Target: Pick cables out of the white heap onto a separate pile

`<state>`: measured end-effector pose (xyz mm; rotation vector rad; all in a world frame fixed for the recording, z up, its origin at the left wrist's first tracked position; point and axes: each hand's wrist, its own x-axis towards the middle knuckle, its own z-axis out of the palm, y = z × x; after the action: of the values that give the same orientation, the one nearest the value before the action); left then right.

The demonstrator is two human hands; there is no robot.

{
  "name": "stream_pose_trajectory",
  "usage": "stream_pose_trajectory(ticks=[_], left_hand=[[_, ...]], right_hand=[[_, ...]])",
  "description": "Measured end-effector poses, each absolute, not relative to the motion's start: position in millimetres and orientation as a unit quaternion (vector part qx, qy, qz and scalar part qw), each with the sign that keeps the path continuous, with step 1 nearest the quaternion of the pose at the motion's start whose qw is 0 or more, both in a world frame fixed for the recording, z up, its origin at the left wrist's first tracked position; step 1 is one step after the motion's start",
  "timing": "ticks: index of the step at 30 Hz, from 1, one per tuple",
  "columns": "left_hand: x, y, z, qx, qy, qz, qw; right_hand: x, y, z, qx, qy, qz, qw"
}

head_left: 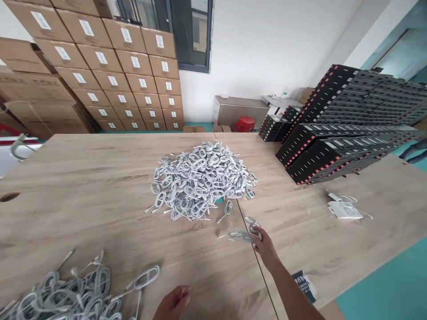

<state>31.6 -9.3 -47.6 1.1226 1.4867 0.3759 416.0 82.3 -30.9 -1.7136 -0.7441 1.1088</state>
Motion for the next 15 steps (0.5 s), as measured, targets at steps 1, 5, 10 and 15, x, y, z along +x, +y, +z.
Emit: stream_pose_trajectory(ticks=[1, 5, 10, 15], left_hand=[[28, -8, -51, 0.518, 0.642, 0.164, 0.540], [-9, 1, -64, 0.692, 0.670, 0.139, 0.231], [-71, -1, -80, 0.729, 0.683, -0.008, 0.041], [-106, -24, -94, 0.762, 0.646, -0.019, 0.042]], right_hand=[[418, 76, -27, -0.680, -0.253, 0.469, 0.504], [426, 70, -8, -0.666, -0.170, 0.488, 0.538], [435, 79, 15, -0.633, -0.250, 0.520, 0.516], [441, 76, 25, -0.655, -0.293, 0.493, 0.492]])
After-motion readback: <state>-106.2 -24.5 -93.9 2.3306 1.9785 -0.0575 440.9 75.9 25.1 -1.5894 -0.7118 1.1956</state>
